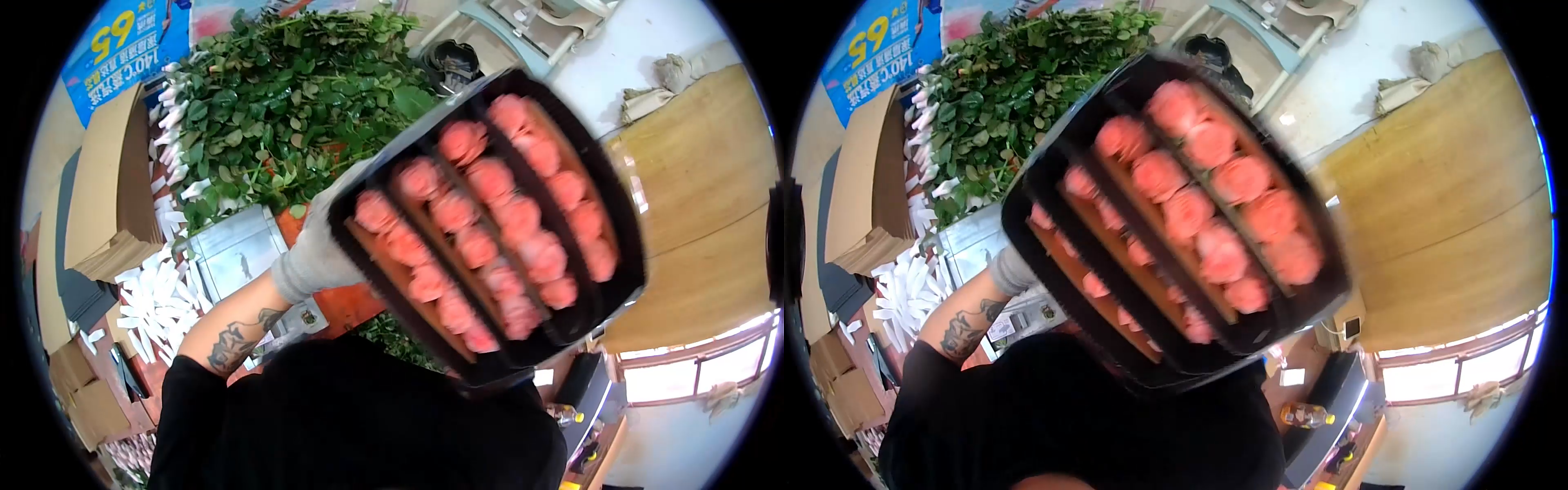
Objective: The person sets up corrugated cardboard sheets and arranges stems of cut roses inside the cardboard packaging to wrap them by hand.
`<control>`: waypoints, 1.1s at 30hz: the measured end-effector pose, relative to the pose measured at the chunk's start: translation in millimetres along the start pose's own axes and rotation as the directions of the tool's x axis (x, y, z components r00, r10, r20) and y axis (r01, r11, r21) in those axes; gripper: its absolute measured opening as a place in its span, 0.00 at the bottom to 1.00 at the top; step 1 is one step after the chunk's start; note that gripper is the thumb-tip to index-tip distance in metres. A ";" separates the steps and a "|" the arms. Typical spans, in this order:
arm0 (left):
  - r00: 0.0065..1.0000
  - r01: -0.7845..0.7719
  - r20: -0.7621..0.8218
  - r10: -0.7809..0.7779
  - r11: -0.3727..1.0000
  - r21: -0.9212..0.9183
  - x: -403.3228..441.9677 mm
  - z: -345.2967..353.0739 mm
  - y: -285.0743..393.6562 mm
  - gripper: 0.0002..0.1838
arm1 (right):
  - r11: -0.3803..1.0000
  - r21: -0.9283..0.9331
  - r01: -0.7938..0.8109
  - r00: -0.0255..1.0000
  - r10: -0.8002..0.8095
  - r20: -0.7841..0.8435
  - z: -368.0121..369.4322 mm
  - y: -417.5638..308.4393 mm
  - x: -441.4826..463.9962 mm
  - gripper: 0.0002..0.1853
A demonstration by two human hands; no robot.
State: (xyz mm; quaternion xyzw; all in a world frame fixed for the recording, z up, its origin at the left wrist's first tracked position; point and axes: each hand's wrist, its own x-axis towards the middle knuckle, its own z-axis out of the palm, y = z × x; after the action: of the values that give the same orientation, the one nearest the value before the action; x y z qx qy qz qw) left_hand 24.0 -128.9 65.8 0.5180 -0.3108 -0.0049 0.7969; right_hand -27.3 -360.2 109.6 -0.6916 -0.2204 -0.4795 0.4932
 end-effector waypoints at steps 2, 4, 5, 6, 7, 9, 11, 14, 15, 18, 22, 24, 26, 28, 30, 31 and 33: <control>0.953 -0.302 0.095 0.287 0.912 0.276 43.2 16.9 24.7 0.46 | 0.997 -0.052 0.049 0.999 -0.049 -0.001 -9.8 6.0 30.5 0.24; 0.917 -0.396 0.182 0.355 0.865 0.309 90.1 32.6 44.0 0.45 | 0.985 -0.122 0.125 0.992 -0.126 -0.001 -17.5 13.7 81.7 0.24; 0.865 -0.502 0.152 0.478 0.835 0.225 125.7 46.1 52.4 0.42 | 0.973 -0.156 0.168 0.986 -0.169 0.002 -19.2 17.4 111.2 0.24; 0.796 -0.605 0.120 0.593 0.782 0.150 161.3 59.3 60.7 0.40 | 0.962 -0.178 0.205 0.978 -0.208 0.004 -19.9 19.2 140.0 0.23; 0.758 -0.652 0.103 0.644 0.748 0.127 189.4 66.2 71.3 0.40 | 0.951 -0.197 0.237 0.971 -0.241 0.004 -20.1 20.1 168.6 0.23; 0.753 -0.654 0.061 0.655 0.737 0.171 217.5 71.1 80.0 0.39 | 0.932 -0.213 0.294 0.954 -0.299 0.007 -19.7 16.2 210.9 0.23; 0.763 -0.635 0.040 0.646 0.735 0.239 219.9 62.0 82.3 0.38 | 0.924 -0.173 0.342 0.940 -0.339 0.043 -8.9 10.4 216.9 0.23; 0.795 -0.570 0.010 0.606 0.742 0.353 181.7 33.0 80.2 0.37 | 0.940 -0.005 0.341 0.928 -0.335 0.163 24.8 13.4 179.6 0.22; 0.813 -0.532 -0.005 0.582 0.746 0.400 157.5 19.9 80.4 0.37 | 0.951 0.077 0.300 0.924 -0.310 0.222 42.2 16.0 160.2 0.22; 0.856 -0.381 -0.091 0.508 0.741 0.552 43.6 -4.3 98.7 0.36 | 0.929 0.349 0.121 0.859 -0.274 0.432 97.6 4.9 85.2 0.21; 0.801 -0.167 -0.284 0.527 0.652 0.740 -125.3 -2.9 147.2 0.35 | 0.753 0.638 -0.159 0.679 -0.386 0.624 173.6 -51.4 -22.8 0.21; 0.732 -0.033 -0.381 0.565 0.587 0.809 -207.6 23.4 172.6 0.35 | 0.635 0.712 -0.300 0.575 -0.474 0.666 199.7 -93.3 -70.1 0.20; 0.625 0.113 -0.460 0.631 0.511 0.852 -285.0 62.2 200.3 0.34 | 0.514 0.753 -0.412 0.484 -0.577 0.658 218.0 -144.3 -110.4 0.20; 0.487 0.267 -0.494 0.720 0.416 0.869 -354.1 114.7 221.4 0.34 | 0.379 0.766 -0.519 0.396 -0.688 0.609 231.4 -200.7 -150.7 0.20; 0.331 0.438 -0.477 0.814 0.315 0.842 -409.5 179.5 234.4 0.34 | 0.235 0.752 -0.616 0.329 -0.790 0.517 236.7 -262.3 -187.2 0.20; 0.254 0.519 -0.443 0.860 0.265 0.813 -430.7 213.6 238.2 0.34 | 0.164 0.735 -0.658 0.301 -0.837 0.456 235.7 -293.9 -205.0 0.19; 0.118 0.678 -0.347 0.930 0.179 0.713 -457.7 282.8 240.0 0.33 | 0.029 0.677 -0.736 0.268 -0.905 0.330 224.4 -356.7 -235.0 0.19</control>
State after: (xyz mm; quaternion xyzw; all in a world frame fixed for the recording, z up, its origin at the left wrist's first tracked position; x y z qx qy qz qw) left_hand -562.2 -99.3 116.7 0.6666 0.3043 0.6473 0.2098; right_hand -308.9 28.2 58.5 -0.1989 -0.7855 0.3199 0.4911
